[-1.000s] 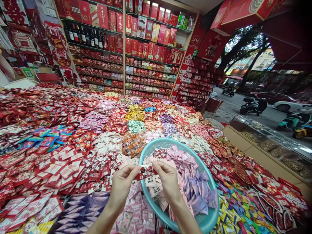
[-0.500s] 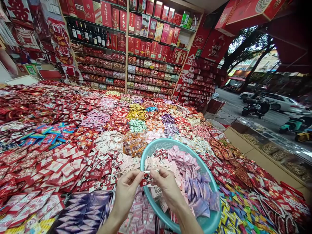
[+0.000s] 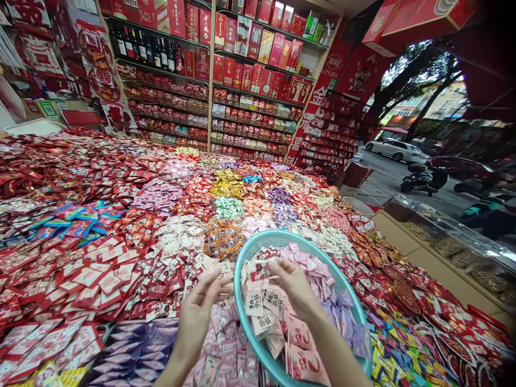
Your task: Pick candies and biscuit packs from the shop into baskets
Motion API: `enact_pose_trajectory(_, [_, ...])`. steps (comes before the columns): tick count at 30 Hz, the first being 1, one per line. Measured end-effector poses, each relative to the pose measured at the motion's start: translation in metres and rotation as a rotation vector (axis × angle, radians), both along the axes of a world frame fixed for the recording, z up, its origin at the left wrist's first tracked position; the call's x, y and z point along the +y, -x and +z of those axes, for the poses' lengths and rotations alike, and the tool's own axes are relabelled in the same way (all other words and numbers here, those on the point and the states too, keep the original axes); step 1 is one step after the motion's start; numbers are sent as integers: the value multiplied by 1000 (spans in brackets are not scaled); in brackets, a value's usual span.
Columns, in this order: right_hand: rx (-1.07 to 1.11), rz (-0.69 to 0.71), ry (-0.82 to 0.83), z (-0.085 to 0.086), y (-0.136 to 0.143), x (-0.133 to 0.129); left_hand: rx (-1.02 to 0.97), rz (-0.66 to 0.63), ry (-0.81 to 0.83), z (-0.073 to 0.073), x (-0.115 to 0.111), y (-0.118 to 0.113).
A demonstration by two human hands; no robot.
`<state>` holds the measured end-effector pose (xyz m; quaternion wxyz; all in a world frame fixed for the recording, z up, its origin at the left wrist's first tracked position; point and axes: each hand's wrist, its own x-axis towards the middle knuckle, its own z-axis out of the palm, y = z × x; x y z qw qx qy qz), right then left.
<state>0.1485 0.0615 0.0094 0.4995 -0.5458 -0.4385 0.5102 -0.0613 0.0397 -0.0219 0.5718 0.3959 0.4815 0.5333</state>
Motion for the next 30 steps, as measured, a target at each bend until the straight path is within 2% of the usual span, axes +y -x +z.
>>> enact_pose_trajectory(1, [-113, -57, -19, -1, -13, 12, 5, 49, 4, -2, 5, 9])
enact_pose_trajectory(3, [-190, -107, -27, -6, -36, 38, 37, 165, -1, -10, 16, 32])
enact_pose_trajectory(7, [-304, -102, -11, -27, -56, 79, 146, 348, -8, -45, 44, 87])
enact_pose_trajectory(9, [-347, -72, 14, -39, -52, 91, 338, 376, -32, -64, 57, 113])
enact_pose_trajectory(12, [-410, -29, 44, -55, -41, 103, 758, 317, -67, -87, 76, 137])
enact_pose_trajectory(15, [-506, -33, 38, -66, -33, 109, 998, 251, -83, -100, 91, 142])
enact_pose_trajectory(21, [-722, -165, -100, -76, -33, 106, 1373, 141, -160, -115, 103, 120])
enact_pose_trajectory(26, [-748, -198, -173, -70, -36, 89, 1513, 93, -198, -114, 106, 117])
enact_pose_trajectory(30, [-699, -232, -228, -53, -35, 77, 1508, 101, -199, -105, 110, 118])
